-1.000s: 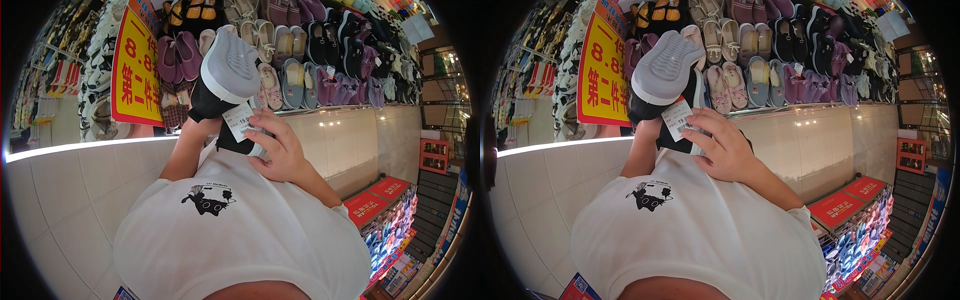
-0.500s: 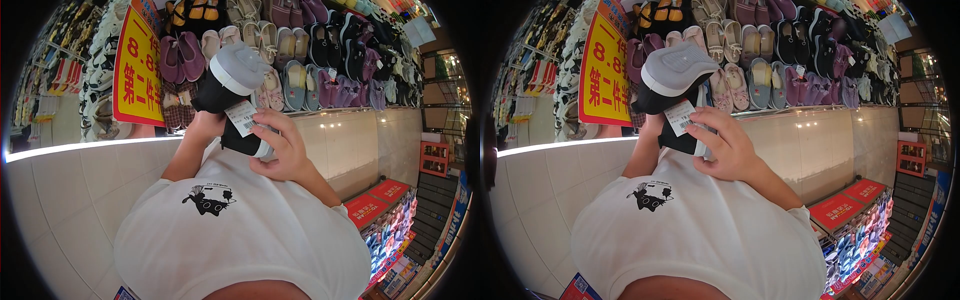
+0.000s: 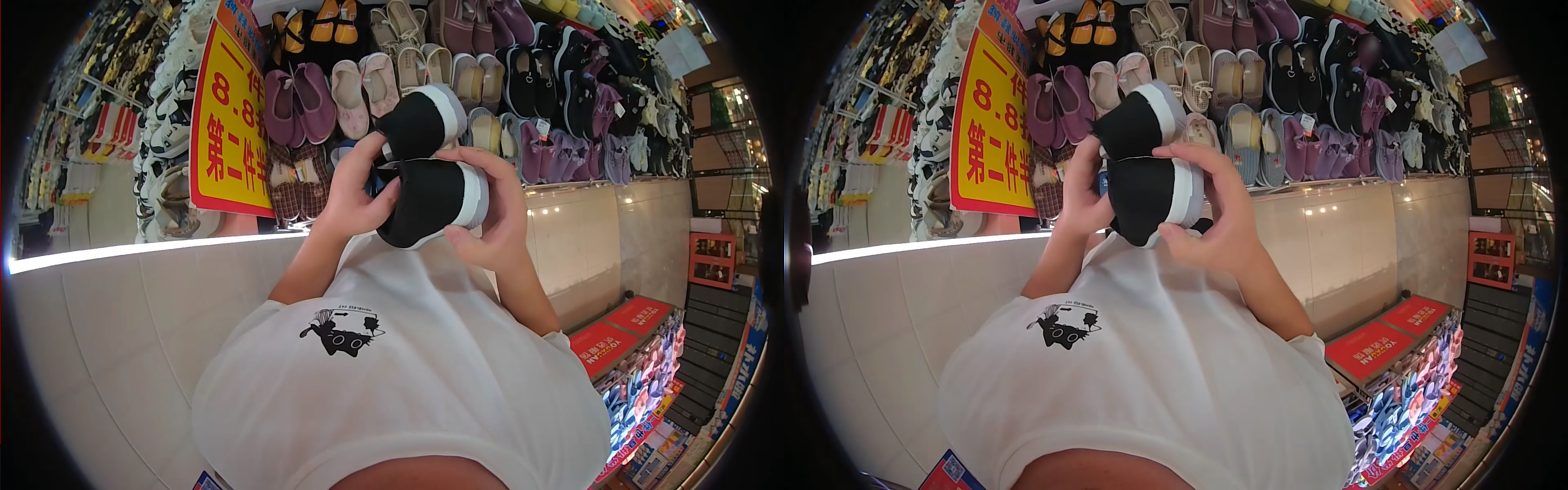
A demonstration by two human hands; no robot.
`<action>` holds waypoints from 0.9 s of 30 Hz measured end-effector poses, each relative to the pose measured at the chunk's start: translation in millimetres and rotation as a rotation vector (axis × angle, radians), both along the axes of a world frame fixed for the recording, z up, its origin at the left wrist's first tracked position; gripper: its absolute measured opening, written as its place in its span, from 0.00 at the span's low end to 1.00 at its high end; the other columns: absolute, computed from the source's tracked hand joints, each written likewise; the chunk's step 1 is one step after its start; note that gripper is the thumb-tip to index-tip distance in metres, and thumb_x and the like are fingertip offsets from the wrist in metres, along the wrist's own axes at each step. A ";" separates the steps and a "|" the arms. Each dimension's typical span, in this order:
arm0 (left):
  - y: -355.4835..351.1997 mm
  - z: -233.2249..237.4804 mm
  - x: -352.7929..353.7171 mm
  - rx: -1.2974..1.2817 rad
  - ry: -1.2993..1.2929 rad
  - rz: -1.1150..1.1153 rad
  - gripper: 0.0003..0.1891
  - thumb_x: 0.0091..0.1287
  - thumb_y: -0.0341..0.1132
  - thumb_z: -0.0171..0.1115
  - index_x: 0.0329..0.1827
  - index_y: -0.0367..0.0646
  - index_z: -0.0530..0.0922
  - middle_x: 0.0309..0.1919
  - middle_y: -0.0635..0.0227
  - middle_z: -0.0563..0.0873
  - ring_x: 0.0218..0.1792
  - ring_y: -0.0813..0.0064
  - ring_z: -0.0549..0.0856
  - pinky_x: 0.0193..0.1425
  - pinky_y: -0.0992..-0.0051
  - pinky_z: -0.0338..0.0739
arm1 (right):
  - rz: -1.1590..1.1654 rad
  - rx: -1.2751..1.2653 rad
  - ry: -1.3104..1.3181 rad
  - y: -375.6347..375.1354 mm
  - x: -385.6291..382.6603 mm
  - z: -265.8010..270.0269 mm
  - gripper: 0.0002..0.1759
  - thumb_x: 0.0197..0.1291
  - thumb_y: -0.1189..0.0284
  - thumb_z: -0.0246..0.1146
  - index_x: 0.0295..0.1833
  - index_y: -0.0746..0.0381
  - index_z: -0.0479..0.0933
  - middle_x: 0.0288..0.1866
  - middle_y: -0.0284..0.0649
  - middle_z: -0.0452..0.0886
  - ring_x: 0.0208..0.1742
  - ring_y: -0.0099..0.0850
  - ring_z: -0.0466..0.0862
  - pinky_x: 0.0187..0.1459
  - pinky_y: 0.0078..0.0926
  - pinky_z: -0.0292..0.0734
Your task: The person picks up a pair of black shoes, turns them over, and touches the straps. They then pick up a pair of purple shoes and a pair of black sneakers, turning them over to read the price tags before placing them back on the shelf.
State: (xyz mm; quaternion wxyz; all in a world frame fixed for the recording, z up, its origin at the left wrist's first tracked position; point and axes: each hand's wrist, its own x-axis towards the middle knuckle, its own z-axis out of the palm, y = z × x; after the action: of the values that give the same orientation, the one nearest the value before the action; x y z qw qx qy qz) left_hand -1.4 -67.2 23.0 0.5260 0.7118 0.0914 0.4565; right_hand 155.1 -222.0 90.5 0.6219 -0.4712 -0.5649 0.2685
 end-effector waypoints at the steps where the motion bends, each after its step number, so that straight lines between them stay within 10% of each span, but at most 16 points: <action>1: -0.6 -3.6 1.9 -0.019 -0.004 0.000 0.29 0.61 0.22 0.67 0.68 0.33 0.75 0.59 0.50 0.85 0.61 0.57 0.87 0.67 0.66 0.77 | -0.005 -0.006 0.000 2.2 0.1 0.2 0.48 0.44 0.77 0.75 0.75 0.64 0.66 0.71 0.48 0.76 0.72 0.39 0.78 0.74 0.41 0.70; 13: 17.8 1.6 4.2 -0.272 0.182 0.391 0.19 0.66 0.22 0.71 0.61 0.40 0.82 0.45 0.70 0.88 0.40 0.85 0.83 0.43 0.83 0.77 | -0.204 -0.127 0.363 59.3 -0.9 -62.5 0.33 0.63 0.85 0.67 0.73 0.66 0.68 0.66 0.45 0.77 0.67 0.34 0.79 0.70 0.36 0.75; 19: 28.8 0.4 1.0 -0.057 0.239 0.516 0.16 0.67 0.26 0.72 0.57 0.38 0.84 0.41 0.69 0.88 0.37 0.84 0.82 0.41 0.82 0.77 | -0.383 -0.093 -0.076 50.2 -4.8 -53.0 0.29 0.61 0.80 0.69 0.68 0.66 0.73 0.69 0.49 0.75 0.69 0.41 0.78 0.69 0.38 0.75; 27: 48.0 -9.1 -3.5 -0.381 0.206 0.546 0.09 0.67 0.26 0.72 0.46 0.36 0.81 0.35 0.72 0.85 0.30 0.86 0.79 0.34 0.82 0.75 | -0.316 -0.190 -0.333 41.6 -16.3 -37.6 0.28 0.60 0.77 0.70 0.66 0.64 0.74 0.71 0.50 0.74 0.71 0.47 0.76 0.71 0.40 0.72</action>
State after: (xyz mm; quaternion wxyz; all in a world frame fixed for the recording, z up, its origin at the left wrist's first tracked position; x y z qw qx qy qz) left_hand -4.9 -19.2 13.9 0.4959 0.5924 0.4146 0.4809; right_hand 138.8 -180.4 52.9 0.5074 -0.6478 -0.5511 0.1387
